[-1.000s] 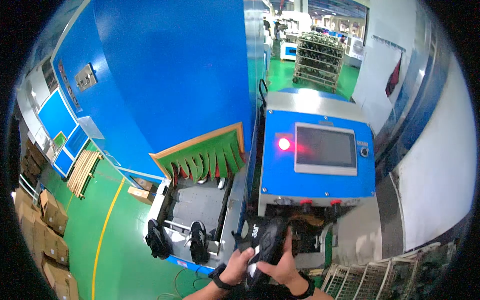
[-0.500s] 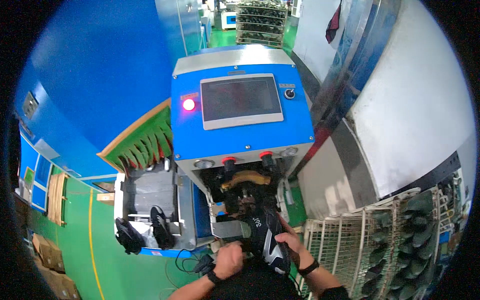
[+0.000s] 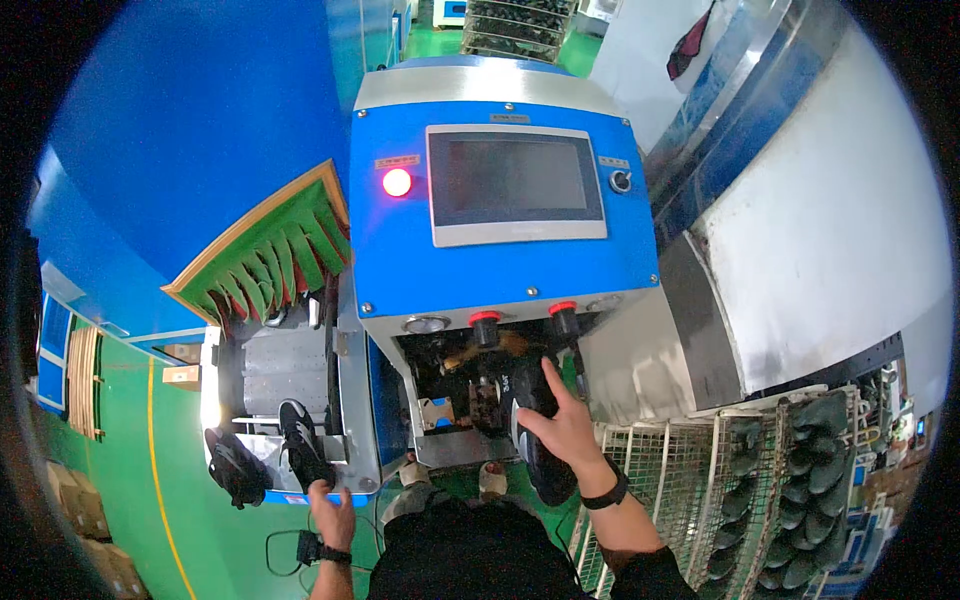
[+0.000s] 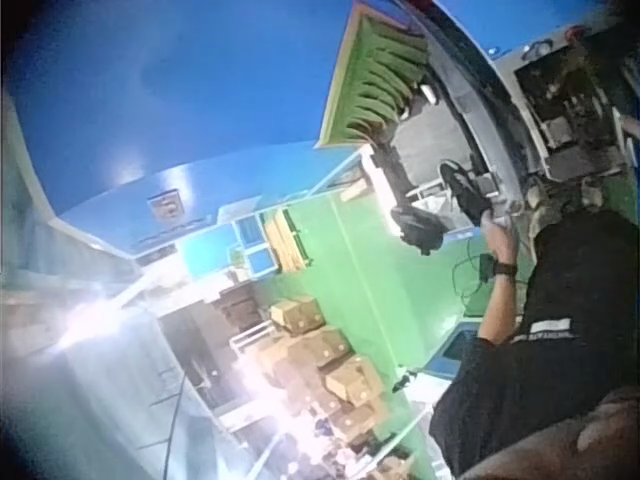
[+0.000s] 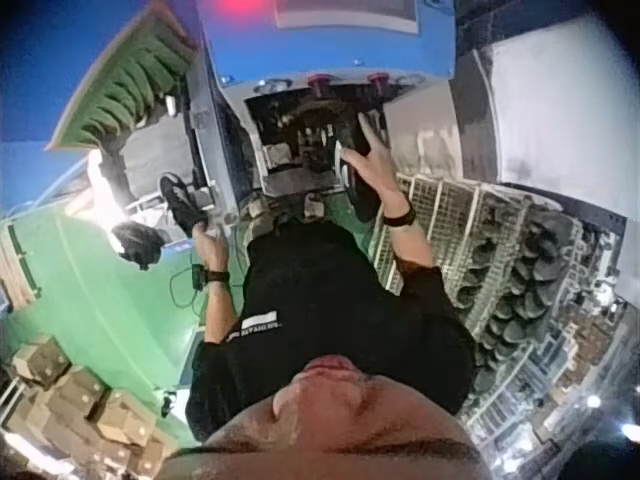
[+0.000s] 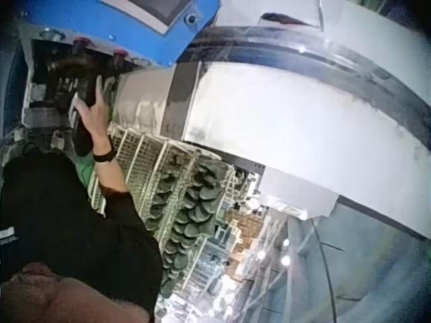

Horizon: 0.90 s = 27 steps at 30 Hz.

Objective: Load shoes onto the conveyor belt of a manufacturing machine and handle shoe lasts.

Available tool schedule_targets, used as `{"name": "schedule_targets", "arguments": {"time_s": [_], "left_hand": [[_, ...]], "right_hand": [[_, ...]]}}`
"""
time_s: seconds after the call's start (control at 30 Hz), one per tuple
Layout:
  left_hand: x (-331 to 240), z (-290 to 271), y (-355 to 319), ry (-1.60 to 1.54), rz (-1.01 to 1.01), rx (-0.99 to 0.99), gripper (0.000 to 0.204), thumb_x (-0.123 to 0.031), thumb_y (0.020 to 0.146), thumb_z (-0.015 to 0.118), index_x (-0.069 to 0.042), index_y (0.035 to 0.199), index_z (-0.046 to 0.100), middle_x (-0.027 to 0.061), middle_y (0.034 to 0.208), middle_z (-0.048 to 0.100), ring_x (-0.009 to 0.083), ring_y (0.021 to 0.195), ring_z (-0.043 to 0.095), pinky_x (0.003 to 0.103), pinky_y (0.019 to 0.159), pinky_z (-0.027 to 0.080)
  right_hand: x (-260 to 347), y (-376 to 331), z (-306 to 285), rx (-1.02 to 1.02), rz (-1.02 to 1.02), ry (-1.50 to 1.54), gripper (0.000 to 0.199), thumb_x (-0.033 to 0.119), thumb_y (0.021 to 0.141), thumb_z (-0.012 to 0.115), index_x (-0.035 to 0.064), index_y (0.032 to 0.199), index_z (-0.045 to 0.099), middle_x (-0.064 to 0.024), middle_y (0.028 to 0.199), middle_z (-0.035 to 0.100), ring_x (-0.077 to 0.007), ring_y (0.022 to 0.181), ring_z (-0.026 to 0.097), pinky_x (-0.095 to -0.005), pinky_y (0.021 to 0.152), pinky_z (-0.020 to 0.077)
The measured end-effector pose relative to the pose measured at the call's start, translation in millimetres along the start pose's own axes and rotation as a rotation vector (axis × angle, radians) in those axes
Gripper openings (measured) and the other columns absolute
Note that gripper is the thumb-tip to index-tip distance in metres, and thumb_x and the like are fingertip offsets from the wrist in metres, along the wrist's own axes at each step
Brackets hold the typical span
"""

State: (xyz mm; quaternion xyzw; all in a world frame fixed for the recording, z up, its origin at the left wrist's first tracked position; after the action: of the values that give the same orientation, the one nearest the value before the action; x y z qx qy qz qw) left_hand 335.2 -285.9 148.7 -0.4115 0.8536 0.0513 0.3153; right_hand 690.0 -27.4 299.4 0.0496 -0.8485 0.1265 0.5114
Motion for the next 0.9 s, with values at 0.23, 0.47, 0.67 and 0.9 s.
{"name": "schedule_targets", "arguments": {"time_s": [0.23, 0.47, 0.67, 0.9], "left_hand": [[77.4, -18.3, 26.9, 0.114, -0.196, -0.001, 0.07, -0.025, 0.075, 0.082, -0.001, 0.133, 0.052, 0.0274, 0.125, 0.059, 0.0425, 0.117, 0.056, 0.047, 0.1, 0.046], [71.9, -6.8, 62.6, 0.188, -0.192, 0.031, 0.036, -0.042, 0.085, 0.071, -0.009, 0.1, 0.07, 0.0196, 0.105, 0.065, 0.0402, 0.098, 0.063, 0.048, 0.083, 0.051], [143.4, -67.5, 85.1, 0.186, -0.294, -0.389, 0.037, -0.024, 0.081, 0.078, -0.001, 0.107, 0.063, 0.0225, 0.108, 0.061, 0.0414, 0.098, 0.061, 0.047, 0.085, 0.05], [34.8, -82.0, 77.4, 0.19, 0.16, -0.512, 0.033, -0.009, 0.08, 0.069, -0.001, 0.112, 0.059, 0.02, 0.111, 0.059, 0.0416, 0.109, 0.054, 0.047, 0.095, 0.045]], "right_hand": [[29.1, 30.1, 69.8, 0.148, 0.183, -0.809, 0.094, 0.041, 0.078, 0.069, 0.0269, 0.158, 0.021, -0.0267, 0.115, 0.066, -0.0438, 0.1, 0.067, -0.0491, 0.083, 0.0542], [-6.3, 50.5, 72.0, -0.17, 0.031, -0.87, 0.088, 0.03, 0.083, 0.068, 0.0121, 0.156, 0.023, -0.0371, 0.133, 0.048, -0.0526, 0.114, 0.056, -0.0531, 0.092, 0.05], [30.0, 38.2, 102.6, -0.12, 0.22, -0.843, 0.09, 0.029, 0.092, 0.065, 0.0132, 0.16, 0.008, -0.0464, 0.144, 0.027, -0.0583, 0.118, 0.051, -0.0549, 0.094, 0.0494], [-6.7, 12.3, 84.8, -0.408, -0.013, -0.833, 0.093, 0.029, 0.091, 0.066, 0.0126, 0.16, 0.005, -0.0427, 0.14, 0.034, -0.062, 0.121, 0.043, -0.0625, 0.097, 0.0414]]}}
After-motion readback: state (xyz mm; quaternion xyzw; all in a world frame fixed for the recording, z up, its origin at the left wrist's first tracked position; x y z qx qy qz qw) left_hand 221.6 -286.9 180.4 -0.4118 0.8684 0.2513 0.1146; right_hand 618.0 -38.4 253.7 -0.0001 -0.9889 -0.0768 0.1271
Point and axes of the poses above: each hand's wrist, its own y-axis towards the middle knuckle, its own z-axis out of the palm, x = y × z, the point moved 2 cm from there along y, towards the middle knuckle
